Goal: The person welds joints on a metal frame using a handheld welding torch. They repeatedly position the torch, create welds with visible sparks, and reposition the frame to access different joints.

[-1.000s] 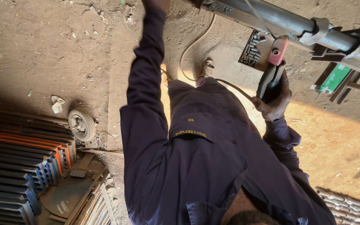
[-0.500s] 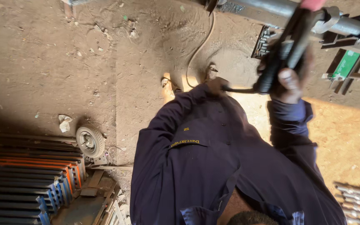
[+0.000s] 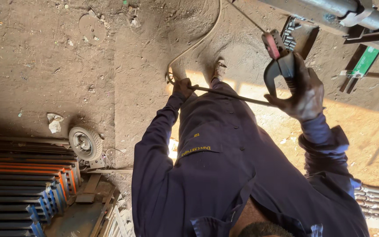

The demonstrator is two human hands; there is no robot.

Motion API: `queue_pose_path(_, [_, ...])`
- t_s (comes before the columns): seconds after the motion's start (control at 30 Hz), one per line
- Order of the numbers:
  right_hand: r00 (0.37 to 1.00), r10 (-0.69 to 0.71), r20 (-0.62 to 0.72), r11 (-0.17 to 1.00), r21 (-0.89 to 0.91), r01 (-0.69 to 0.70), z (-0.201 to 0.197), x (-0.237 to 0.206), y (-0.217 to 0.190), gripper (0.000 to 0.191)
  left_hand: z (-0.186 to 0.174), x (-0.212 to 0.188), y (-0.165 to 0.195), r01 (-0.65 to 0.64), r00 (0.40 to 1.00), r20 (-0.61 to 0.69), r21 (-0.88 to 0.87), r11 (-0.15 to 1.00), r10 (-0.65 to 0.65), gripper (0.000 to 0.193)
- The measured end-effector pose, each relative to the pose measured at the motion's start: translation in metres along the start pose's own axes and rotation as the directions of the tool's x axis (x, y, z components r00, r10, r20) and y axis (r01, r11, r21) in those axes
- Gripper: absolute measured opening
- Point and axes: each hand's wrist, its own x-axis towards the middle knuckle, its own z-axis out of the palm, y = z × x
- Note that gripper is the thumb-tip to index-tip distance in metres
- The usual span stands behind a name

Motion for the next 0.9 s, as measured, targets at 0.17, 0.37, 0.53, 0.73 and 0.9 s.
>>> queue_pose_path(0.17, [0.995, -0.077, -0.055, 0.989, -0.132, 0.069, 0.018, 0.014, 0.020, 0.122, 0.001, -0.009, 0.003, 0.268, 0.963, 0.042, -0.092, 0.959, -0.265, 0.043])
queue_pose_path(0.37, [0.993, 0.055, 0.102, 0.984, -0.172, -0.037, 0.034, 0.025, 0.046, 0.126, 0.011, -0.025, 0.018, 0.304, 0.947, -0.075, -0.121, 0.945, -0.314, 0.042])
queue_pose_path(0.53, [0.997, 0.001, 0.076, 0.992, -0.127, 0.009, 0.041, 0.024, 0.066, 0.131, 0.021, -0.032, 0.027, 0.317, 0.944, -0.053, -0.111, 0.942, -0.324, 0.027])
queue_pose_path(0.73, [0.998, -0.003, 0.069, 0.999, -0.052, 0.006, 0.022, 0.010, 0.062, 0.127, 0.024, -0.026, 0.035, 0.299, 0.953, -0.032, -0.085, 0.950, -0.303, 0.021])
queue_pose_path(0.9, [0.999, -0.004, 0.043, 0.996, 0.085, 0.000, 0.022, 0.015, 0.058, 0.122, 0.018, -0.019, 0.046, 0.260, 0.963, -0.067, -0.011, 0.966, -0.260, 0.026])
